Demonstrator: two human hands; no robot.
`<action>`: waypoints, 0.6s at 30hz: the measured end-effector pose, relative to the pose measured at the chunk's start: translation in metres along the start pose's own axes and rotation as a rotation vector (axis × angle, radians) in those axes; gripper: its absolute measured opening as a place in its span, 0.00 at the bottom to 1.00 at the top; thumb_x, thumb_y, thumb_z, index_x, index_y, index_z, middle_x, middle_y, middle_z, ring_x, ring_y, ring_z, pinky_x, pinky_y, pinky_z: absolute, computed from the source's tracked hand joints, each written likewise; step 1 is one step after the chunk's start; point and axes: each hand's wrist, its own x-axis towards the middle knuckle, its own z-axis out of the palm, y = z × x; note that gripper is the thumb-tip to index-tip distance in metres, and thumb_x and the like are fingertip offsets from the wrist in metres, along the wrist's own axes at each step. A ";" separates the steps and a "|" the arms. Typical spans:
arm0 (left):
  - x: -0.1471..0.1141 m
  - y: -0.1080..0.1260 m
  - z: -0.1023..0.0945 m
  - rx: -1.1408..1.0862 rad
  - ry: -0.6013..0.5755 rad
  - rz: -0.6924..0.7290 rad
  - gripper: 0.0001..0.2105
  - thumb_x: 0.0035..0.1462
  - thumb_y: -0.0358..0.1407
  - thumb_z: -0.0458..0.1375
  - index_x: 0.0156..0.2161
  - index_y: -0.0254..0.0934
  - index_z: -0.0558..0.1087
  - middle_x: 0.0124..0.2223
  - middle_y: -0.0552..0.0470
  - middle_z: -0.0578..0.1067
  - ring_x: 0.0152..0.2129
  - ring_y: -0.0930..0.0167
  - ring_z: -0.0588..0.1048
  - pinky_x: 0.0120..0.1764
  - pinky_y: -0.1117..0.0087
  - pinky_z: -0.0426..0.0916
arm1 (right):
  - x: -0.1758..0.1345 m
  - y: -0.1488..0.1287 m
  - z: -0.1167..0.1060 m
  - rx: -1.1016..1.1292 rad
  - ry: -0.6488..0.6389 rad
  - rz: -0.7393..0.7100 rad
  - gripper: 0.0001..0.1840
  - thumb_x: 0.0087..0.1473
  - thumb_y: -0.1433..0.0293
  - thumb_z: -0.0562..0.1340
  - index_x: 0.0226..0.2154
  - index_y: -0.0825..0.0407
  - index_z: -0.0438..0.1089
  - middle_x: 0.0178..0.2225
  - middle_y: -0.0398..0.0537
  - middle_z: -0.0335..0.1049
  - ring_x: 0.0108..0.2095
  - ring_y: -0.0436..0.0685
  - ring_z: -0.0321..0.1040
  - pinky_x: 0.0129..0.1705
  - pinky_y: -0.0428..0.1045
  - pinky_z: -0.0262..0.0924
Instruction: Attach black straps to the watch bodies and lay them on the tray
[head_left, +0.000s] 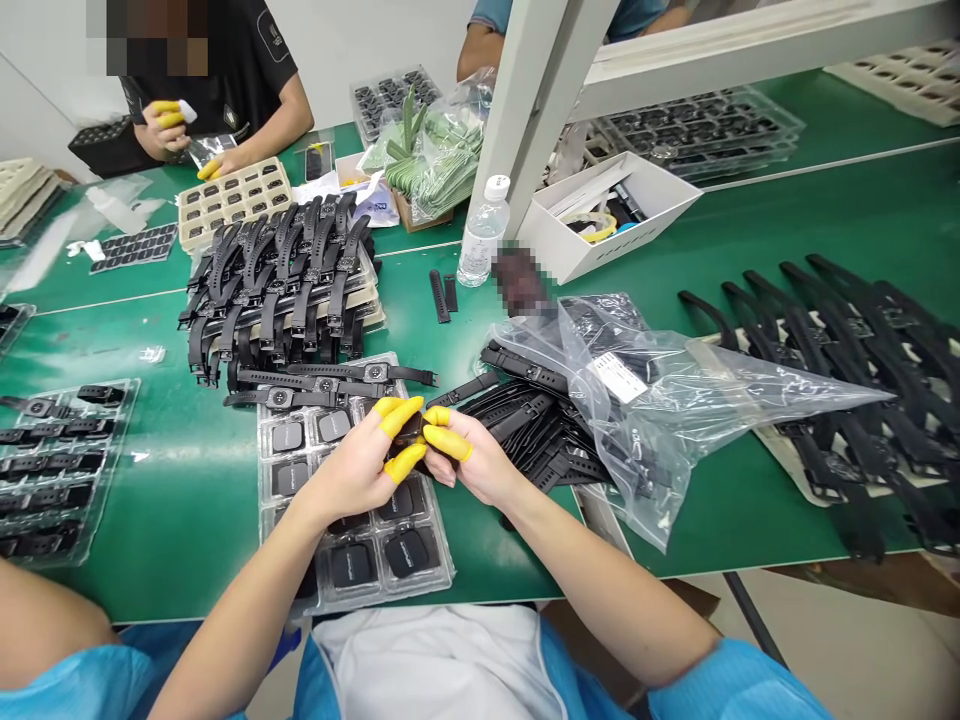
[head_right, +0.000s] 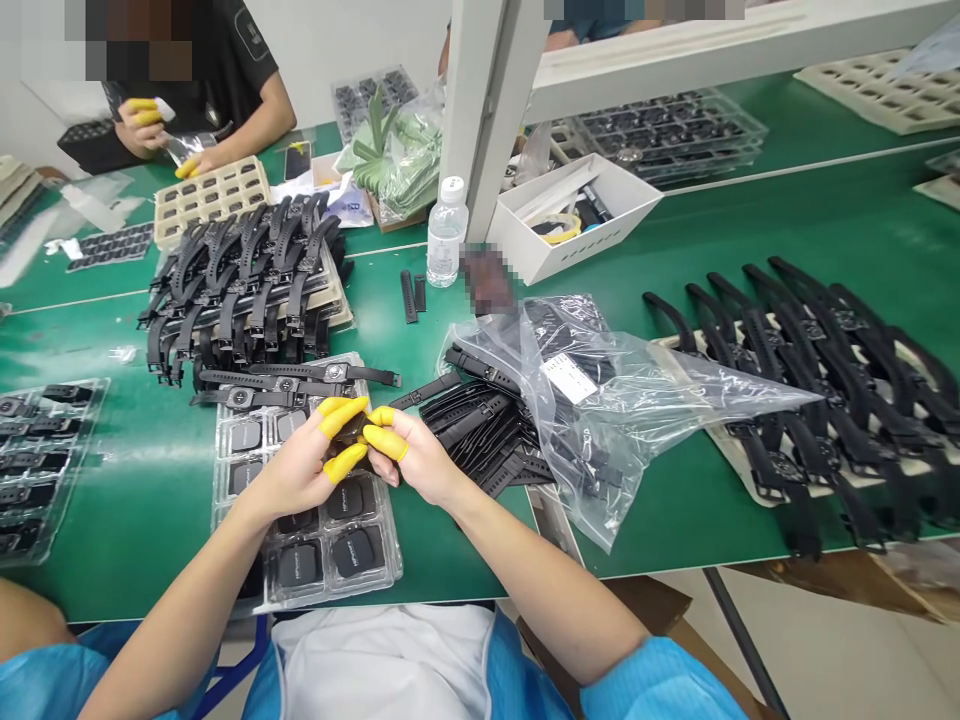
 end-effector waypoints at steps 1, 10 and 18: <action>-0.001 0.002 -0.004 0.025 -0.008 -0.020 0.27 0.70 0.31 0.50 0.71 0.40 0.56 0.58 0.38 0.72 0.55 0.60 0.75 0.55 0.58 0.75 | 0.000 -0.002 -0.004 -0.109 0.009 -0.081 0.18 0.61 0.52 0.65 0.35 0.48 0.65 0.18 0.34 0.62 0.17 0.49 0.54 0.23 0.45 0.53; -0.003 -0.019 -0.086 0.489 -0.192 -0.224 0.13 0.66 0.31 0.52 0.48 0.39 0.77 0.42 0.44 0.81 0.39 0.59 0.79 0.45 0.59 0.74 | 0.003 -0.017 -0.033 -0.980 0.081 -0.323 0.15 0.68 0.59 0.58 0.40 0.49 0.77 0.35 0.50 0.74 0.32 0.57 0.68 0.38 0.52 0.61; 0.001 -0.055 -0.074 0.413 -0.337 -0.256 0.11 0.70 0.34 0.50 0.43 0.39 0.75 0.39 0.47 0.78 0.33 0.63 0.76 0.38 0.64 0.69 | 0.014 0.005 -0.031 -1.317 0.254 -0.249 0.13 0.67 0.63 0.58 0.44 0.49 0.77 0.26 0.48 0.75 0.26 0.60 0.70 0.31 0.51 0.54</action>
